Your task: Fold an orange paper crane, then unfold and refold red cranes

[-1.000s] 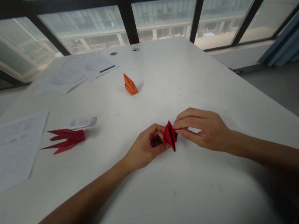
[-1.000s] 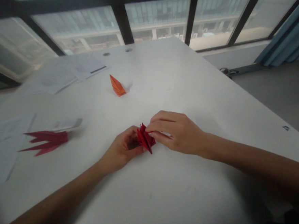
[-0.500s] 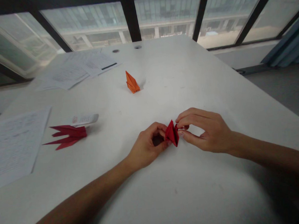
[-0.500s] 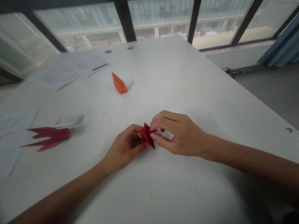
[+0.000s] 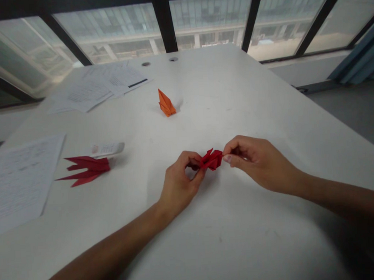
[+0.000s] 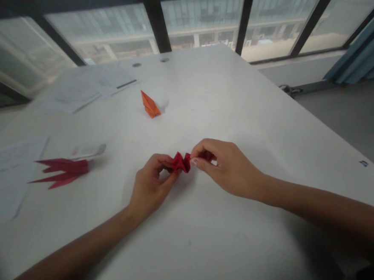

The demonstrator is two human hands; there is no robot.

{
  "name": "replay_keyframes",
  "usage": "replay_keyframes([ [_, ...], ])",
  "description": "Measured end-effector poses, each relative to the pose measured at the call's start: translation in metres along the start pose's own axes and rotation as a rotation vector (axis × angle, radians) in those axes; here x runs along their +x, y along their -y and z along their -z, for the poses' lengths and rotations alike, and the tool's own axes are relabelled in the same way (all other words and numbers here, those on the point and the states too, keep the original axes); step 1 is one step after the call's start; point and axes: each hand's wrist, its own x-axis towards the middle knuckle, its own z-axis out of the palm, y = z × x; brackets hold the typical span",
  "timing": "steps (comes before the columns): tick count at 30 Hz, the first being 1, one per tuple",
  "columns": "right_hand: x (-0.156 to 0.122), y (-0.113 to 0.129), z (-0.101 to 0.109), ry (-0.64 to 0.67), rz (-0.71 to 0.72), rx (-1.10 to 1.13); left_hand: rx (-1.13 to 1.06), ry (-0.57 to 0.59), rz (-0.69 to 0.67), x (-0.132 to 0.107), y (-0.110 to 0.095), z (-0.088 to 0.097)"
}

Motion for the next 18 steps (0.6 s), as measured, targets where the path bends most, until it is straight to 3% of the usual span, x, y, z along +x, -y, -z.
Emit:
replay_keyframes([
  [6,0.0002,-0.0004,-0.0026,0.059,-0.122,0.333,0.099,-0.014,-0.083,-0.0033,0.0010,-0.0008],
  [13,-0.0028,-0.0015,-0.0037,0.002,-0.064,0.304,0.109,0.005,-0.138,-0.0031,0.0007,-0.0011],
  [15,-0.0010,-0.0021,-0.0014,0.031,-0.044,0.342,0.062,0.052,-0.110,-0.0018,0.0012,0.0004],
  [18,0.0025,-0.0036,0.0022,0.054,-0.009,0.394,-0.119,0.256,-0.025,0.0019,0.0028,0.0040],
])
